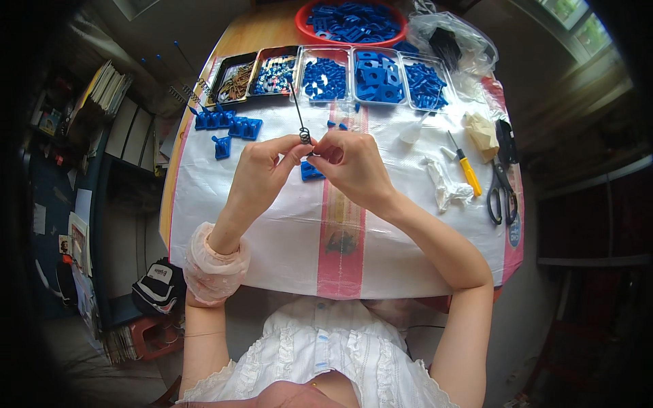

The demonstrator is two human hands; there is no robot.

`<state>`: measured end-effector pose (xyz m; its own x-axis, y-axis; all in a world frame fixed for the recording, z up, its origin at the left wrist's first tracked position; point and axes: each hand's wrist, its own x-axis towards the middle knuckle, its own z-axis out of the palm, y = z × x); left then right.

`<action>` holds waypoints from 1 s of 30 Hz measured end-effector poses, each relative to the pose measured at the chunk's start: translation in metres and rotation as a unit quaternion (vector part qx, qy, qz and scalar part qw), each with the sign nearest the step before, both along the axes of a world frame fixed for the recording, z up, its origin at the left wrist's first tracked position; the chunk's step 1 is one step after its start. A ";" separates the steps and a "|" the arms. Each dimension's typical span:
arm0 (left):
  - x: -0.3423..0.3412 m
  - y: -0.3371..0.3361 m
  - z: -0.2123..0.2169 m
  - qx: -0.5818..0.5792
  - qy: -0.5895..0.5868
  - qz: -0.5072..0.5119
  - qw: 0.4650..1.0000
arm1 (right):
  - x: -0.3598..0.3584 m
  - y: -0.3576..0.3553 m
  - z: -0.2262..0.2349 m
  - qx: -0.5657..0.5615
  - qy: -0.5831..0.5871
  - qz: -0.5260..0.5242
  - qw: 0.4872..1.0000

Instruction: Manually assemble plastic components and a spring onto a rod, then apply adhesive using a small applicator.

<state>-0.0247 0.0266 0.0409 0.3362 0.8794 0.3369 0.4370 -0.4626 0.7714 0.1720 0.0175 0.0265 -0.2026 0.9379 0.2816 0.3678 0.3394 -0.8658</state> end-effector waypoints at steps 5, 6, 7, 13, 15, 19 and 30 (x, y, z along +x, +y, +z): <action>0.001 0.000 -0.003 0.012 -0.011 -0.001 1.000 | 0.002 0.001 0.001 0.008 -0.021 0.006 1.000; 0.001 0.000 -0.002 0.010 -0.015 -0.001 1.000 | 0.003 0.001 0.002 0.005 -0.023 0.008 1.000; 0.002 -0.001 -0.002 0.007 -0.018 -0.002 1.000 | 0.004 0.001 0.003 0.003 -0.025 0.009 1.000; 0.000 -0.002 0.003 -0.017 0.023 0.001 1.000 | 0.022 -0.002 0.036 -0.019 -0.073 0.016 0.997; -0.002 -0.002 0.005 -0.029 0.038 -0.002 0.999 | 0.037 -0.004 0.046 -0.008 -0.090 0.012 0.996; -0.004 -0.002 0.002 -0.036 0.042 0.000 0.998 | 0.074 -0.028 0.066 0.010 -0.143 -0.030 0.989; -0.002 -0.001 0.003 -0.049 0.031 -0.005 0.998 | 0.162 -0.003 -0.008 0.027 -0.158 -0.218 0.963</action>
<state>-0.0270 0.0254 0.0434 0.3631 0.9035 0.2278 0.4812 -0.3912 0.7845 0.3341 0.0148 0.0184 0.1232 0.9389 0.3214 0.7272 0.1349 -0.6730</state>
